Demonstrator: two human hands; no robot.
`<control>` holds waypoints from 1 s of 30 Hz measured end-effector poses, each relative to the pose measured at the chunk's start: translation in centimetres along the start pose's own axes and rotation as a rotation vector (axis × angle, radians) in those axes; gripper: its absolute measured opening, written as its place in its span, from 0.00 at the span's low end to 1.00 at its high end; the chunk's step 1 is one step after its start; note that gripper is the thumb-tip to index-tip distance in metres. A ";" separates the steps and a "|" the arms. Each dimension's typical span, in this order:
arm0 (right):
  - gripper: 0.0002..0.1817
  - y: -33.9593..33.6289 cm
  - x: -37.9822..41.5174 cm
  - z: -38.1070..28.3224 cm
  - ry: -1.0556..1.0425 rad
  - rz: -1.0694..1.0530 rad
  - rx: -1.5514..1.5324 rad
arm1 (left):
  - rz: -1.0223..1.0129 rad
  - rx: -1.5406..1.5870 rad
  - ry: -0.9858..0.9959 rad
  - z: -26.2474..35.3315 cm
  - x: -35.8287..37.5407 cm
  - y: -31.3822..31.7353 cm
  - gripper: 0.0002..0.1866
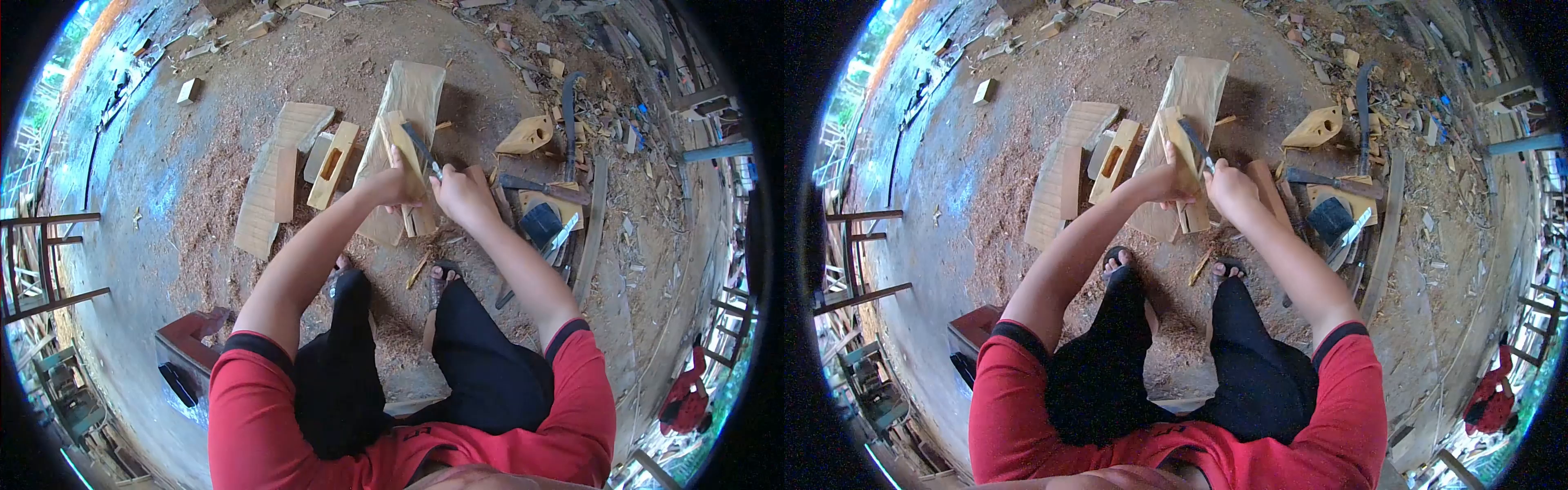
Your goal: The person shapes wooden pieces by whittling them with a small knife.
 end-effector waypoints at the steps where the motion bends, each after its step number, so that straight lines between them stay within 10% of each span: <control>1: 0.18 0.0 -0.2 0.0 0.002 -0.017 0.009 | 0.021 0.012 -0.015 -0.4 -0.1 0.0 0.62; 30: 0.21 -2.5 -1.7 -1.9 0.087 -0.126 0.047 | 0.121 0.154 -0.006 -1.4 -1.2 0.1 0.58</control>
Point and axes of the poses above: each hand's wrist, its own x-axis away from the middle knuckle, its own y-axis out of the palm, z = x × y, the point moved 8 cm from there along -x, towards the middle knuckle, and after that the axes turned 8 degrees about -y, right-handed, at the moved point
